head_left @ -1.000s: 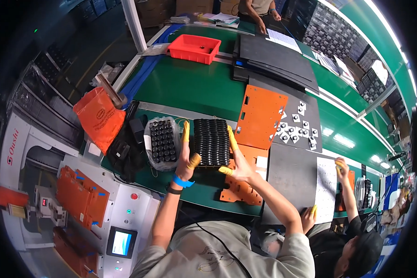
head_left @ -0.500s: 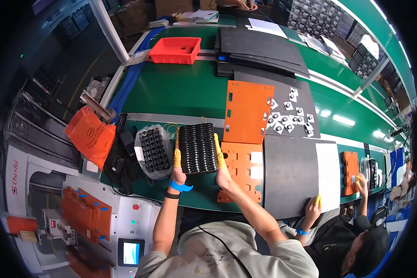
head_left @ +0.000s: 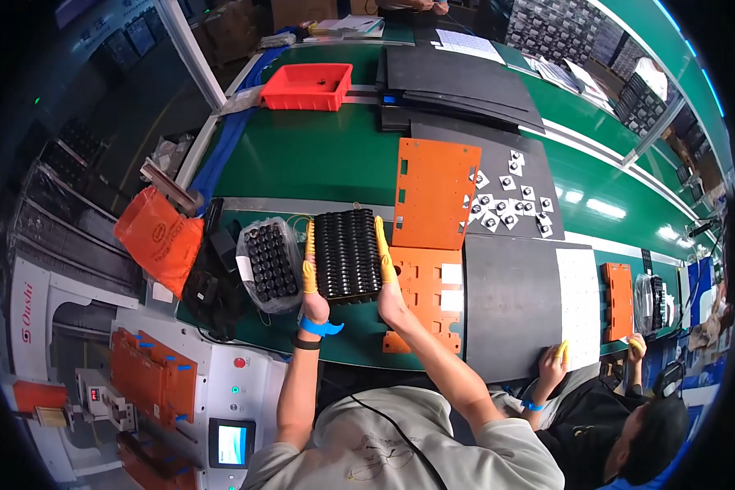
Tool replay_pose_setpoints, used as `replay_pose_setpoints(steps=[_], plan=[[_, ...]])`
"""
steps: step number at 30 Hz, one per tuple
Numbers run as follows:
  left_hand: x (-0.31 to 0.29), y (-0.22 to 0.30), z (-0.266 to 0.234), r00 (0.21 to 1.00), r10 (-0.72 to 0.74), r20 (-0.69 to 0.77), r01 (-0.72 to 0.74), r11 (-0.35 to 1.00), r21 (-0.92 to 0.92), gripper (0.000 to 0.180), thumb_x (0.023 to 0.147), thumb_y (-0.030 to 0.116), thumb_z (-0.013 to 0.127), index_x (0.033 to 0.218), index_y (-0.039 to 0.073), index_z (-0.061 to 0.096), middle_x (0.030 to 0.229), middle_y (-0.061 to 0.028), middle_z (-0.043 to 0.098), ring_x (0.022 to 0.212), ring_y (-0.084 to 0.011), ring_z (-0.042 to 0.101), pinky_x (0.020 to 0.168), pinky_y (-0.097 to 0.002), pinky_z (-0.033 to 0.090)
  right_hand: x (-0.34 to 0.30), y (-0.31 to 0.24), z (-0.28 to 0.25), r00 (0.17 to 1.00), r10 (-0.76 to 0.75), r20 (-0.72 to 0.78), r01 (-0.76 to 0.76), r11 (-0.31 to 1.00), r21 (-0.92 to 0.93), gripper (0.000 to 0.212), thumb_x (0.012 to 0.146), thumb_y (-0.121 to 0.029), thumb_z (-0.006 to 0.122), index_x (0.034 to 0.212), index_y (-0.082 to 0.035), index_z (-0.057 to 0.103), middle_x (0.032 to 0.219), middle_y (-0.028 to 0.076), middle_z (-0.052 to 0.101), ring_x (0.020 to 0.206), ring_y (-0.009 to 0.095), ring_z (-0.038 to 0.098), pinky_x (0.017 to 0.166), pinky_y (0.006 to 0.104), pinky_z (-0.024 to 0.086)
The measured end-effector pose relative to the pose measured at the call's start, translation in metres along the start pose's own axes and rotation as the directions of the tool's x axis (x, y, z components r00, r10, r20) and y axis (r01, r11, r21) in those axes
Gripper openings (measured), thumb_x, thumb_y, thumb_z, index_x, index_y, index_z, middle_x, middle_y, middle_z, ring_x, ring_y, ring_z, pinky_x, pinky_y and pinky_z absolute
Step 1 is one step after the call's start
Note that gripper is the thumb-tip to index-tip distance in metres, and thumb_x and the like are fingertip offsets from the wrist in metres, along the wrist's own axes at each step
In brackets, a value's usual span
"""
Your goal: Stacking and bundling black component trays using rubber bands.
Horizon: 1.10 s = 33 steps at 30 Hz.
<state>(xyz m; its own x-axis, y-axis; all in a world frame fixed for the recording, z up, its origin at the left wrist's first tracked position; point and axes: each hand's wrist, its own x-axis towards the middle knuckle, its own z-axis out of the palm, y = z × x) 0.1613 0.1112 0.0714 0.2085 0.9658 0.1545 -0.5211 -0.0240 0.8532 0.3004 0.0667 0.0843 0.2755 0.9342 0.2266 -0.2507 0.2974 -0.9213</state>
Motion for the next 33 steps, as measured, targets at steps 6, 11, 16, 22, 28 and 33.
replay_pose_setpoints(steps=[6,11,16,22,28,33], plan=[[-0.004,-0.024,-0.025,0.995,-0.008,-0.096,0.017,0.996,0.092,0.067,0.108,0.051,0.028,0.153,0.002,0.036,0.149,-0.0065,0.048,0.135,-0.0186,0.046,0.117,-0.0341,0.032,-0.015,0.026,-0.004,0.999,0.04,-0.024,-0.038,0.995,0.089,0.069,0.108,-0.049,0.03,0.161,-0.006,0.017,0.162,0.007,0.029,0.144,0.02,0.033,0.12,0.0356,0.025],[-0.003,-0.021,-0.036,0.998,-0.056,-0.04,0.055,0.998,-0.021,0.069,0.107,0.054,0.028,0.154,0.004,0.035,0.149,-0.0066,0.048,0.134,-0.0194,0.048,0.116,-0.035,0.035,-0.016,0.005,-0.011,1.0,0.025,-0.009,-0.025,0.994,-0.104,0.065,0.108,-0.041,0.031,0.16,-0.003,0.018,0.164,0.009,0.025,0.147,0.021,0.029,0.121,0.0355,0.021],[-0.017,-0.019,-0.032,0.995,0.028,-0.096,-0.02,0.996,0.092,0.066,0.109,0.05,0.028,0.154,0.002,0.034,0.153,-0.007,0.042,0.139,-0.0195,0.041,0.118,-0.0362,0.03,-0.016,-0.038,0.01,1.0,-0.022,-0.018,0.021,1.0,-0.023,0.076,0.105,-0.054,0.035,0.159,-0.002,0.02,0.165,0.012,0.021,0.152,0.024,0.02,0.123,0.0371,0.013],[-0.019,0.032,0.009,0.963,0.195,0.186,-0.258,0.865,0.43,0.102,0.09,0.061,0.063,0.158,-0.002,0.02,0.161,-0.0144,0.028,0.147,-0.0247,0.029,0.121,-0.0395,0.023,-0.033,-0.021,-0.028,0.979,-0.196,0.048,0.202,0.95,-0.237,0.048,0.103,-0.026,0.048,0.144,-0.001,0.047,0.15,0.018,0.047,0.144,0.033,0.039,0.118,0.0443,0.03],[0.006,0.093,0.063,0.843,0.088,0.531,-0.537,0.203,0.819,0.075,0.092,0.032,0.068,0.151,-0.002,0.036,0.158,-0.0218,0.034,0.149,-0.0383,0.029,0.122,-0.0539,0.018,-0.027,-0.038,-0.052,0.875,-0.397,0.277,0.48,0.629,-0.612,0.038,0.075,0.009,0.069,0.113,0.0,0.067,0.127,0.02,0.065,0.124,0.04,0.06,0.096,0.0438,0.054],[0.023,0.079,0.075,0.851,-0.026,0.524,-0.524,-0.057,0.85,0.069,0.096,0.031,0.061,0.149,-0.005,0.037,0.157,-0.0236,0.035,0.148,-0.0386,0.028,0.122,-0.0539,0.017,-0.009,-0.05,-0.066,0.66,-0.516,0.546,0.731,0.274,-0.625,0.035,0.067,-0.003,0.076,0.101,-0.003,0.069,0.109,0.012,0.068,0.104,0.032,0.067,0.074,0.038,0.059]])
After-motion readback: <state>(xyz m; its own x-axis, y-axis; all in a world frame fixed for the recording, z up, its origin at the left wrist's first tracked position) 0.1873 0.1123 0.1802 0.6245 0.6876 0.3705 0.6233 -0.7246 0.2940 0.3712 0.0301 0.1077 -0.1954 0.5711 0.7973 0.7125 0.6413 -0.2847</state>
